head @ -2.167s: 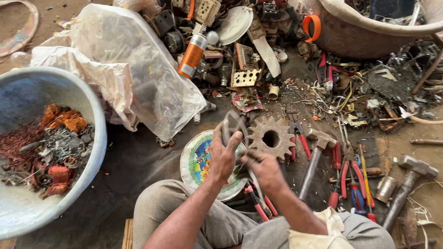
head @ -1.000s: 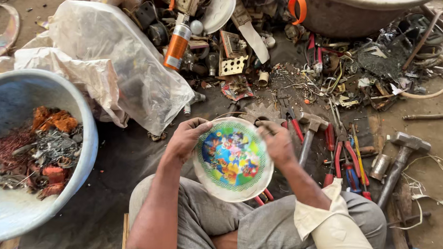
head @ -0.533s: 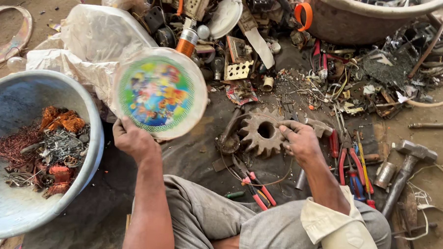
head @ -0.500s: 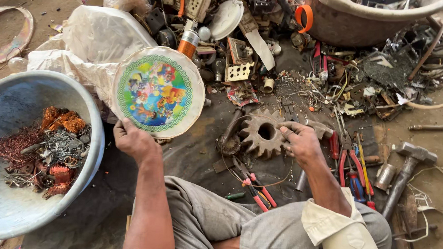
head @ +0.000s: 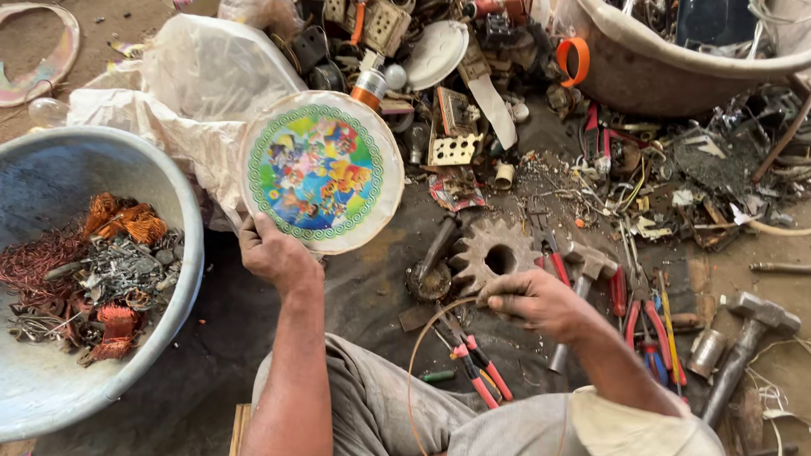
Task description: The person uses pliers and a hammer to dismantle and separate components from electronic scrap, such as light bulb bases and metal gears, placing the pieces into a bin.
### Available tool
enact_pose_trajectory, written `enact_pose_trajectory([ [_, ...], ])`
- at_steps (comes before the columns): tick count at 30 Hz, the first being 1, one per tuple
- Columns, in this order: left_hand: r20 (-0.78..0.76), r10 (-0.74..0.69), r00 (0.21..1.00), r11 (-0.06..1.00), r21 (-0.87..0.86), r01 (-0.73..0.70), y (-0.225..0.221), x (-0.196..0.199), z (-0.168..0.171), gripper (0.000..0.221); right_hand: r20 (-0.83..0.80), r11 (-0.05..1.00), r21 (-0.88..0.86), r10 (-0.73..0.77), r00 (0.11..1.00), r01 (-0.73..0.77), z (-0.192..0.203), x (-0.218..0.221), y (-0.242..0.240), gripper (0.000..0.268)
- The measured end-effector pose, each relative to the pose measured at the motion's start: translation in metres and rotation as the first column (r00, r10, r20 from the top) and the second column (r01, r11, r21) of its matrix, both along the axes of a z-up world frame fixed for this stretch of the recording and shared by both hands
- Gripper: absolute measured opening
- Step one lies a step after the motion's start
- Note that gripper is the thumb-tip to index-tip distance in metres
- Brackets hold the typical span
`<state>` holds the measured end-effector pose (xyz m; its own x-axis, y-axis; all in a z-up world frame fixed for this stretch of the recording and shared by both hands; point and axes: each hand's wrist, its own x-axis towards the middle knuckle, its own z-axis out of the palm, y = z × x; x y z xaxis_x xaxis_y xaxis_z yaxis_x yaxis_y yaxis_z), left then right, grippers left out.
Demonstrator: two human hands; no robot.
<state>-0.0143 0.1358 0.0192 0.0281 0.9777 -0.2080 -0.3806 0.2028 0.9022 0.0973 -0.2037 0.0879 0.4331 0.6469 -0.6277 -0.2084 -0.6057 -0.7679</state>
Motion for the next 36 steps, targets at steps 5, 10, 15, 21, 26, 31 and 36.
enact_pose_trajectory([
  [5, -0.105, 0.006, 0.994, 0.999, 0.043, -0.001, 0.001, 0.007, -0.015, 0.020, 0.660, 0.779, -0.582, 0.284, 0.695, 0.234, 0.096, 0.119, 0.030, 0.031],
  [10, -0.180, -0.005, 0.984, 0.998, 0.066, 0.017, 0.005, 0.010, -0.031, 0.020, 0.121, 0.530, 0.662, -0.774, 0.621, 0.530, 0.173, 0.171, 0.044, 0.035],
  [15, -0.227, -0.045, 0.973, 0.998, 0.041, 0.056, 0.003, 0.013, -0.036, 0.023, 0.820, 0.978, -0.202, 0.134, 0.557, 0.061, 0.061, 0.095, 0.023, 0.066],
  [21, -0.042, -0.257, 0.966, 0.963, 0.071, 0.259, -0.007, 0.013, -0.032, 0.023, 0.443, 0.999, -0.006, 0.042, 0.896, -0.044, -0.040, -0.070, -0.037, 0.055],
  [26, -0.218, -0.748, 0.627, 0.647, -0.029, 0.762, -0.038, 0.000, -0.015, 0.025, 0.643, 0.997, 0.002, 0.053, 0.764, -0.071, -0.068, -0.071, -0.051, 0.046],
  [31, -0.420, -0.804, 0.421, 0.489, -0.064, 0.870, -0.038, -0.089, 0.054, 0.031, 0.545, 0.995, -0.003, -0.079, 0.834, 0.096, -0.062, -0.049, -0.036, 0.042],
  [36, -0.625, -0.731, 0.275, 0.438, -0.120, 0.891, -0.097, -0.147, 0.076, 0.037, 0.493, 0.999, -0.001, -0.035, 0.869, 0.041, -0.048, -0.058, -0.023, 0.045],
])
